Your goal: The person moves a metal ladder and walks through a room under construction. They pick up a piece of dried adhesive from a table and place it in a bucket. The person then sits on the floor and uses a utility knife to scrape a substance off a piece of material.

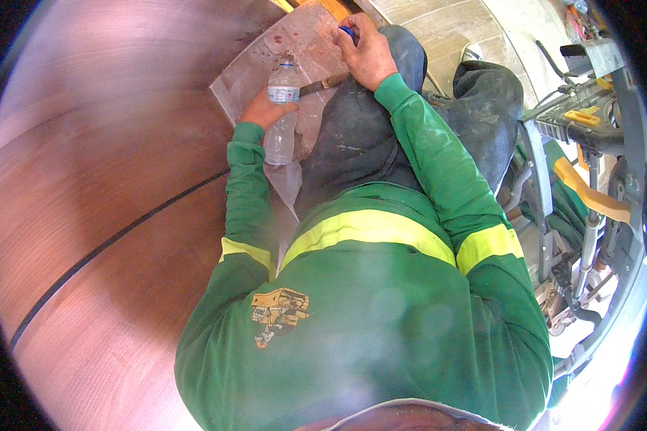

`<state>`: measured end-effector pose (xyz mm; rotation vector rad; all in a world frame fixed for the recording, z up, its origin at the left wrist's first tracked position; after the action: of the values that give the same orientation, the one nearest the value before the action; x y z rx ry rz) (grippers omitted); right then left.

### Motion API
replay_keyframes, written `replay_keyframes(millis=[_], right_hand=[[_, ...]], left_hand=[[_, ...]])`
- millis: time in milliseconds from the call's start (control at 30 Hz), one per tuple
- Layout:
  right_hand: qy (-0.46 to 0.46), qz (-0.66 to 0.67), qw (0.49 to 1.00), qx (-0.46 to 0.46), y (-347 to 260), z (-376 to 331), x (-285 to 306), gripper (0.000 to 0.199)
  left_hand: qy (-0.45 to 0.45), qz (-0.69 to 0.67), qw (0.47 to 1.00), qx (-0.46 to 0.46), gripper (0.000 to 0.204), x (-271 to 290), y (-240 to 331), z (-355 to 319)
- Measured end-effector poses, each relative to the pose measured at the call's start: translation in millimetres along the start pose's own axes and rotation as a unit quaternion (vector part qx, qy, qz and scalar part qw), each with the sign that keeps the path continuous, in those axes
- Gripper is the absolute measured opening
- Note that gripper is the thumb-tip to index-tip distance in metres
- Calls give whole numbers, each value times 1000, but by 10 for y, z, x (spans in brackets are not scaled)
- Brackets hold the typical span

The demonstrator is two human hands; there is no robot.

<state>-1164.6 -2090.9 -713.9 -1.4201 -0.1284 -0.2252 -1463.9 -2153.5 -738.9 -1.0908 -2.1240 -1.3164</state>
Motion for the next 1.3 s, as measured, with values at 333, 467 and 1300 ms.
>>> replay_keyframes(millis=[333, 467, 1300], right_hand=[[4, 7, 1000, -3, -34, -14, 10, 28], [5, 4, 1000, 4, -51, -11, 7, 29], [-10, -24, 999, 24, 46, -12, -11, 30]], left_hand=[[-3, 14, 1000, 11, 61, -32, -125, 70], [0, 24, 1000, 8, 61, 13, -48, -1], [-41, -5, 999, 32, 69, 46, 31, -25]])
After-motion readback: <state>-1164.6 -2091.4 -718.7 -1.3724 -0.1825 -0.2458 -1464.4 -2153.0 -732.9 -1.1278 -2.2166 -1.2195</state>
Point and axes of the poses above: each hand's wrist, its own z-axis towards the middle knuckle, its own x-axis out of the back of the hand, y = z × x, the point moved 1 cm from there along z, towards the middle knuckle, and after that the axes turned 2 degrees about -z, right-handed, at the moved point
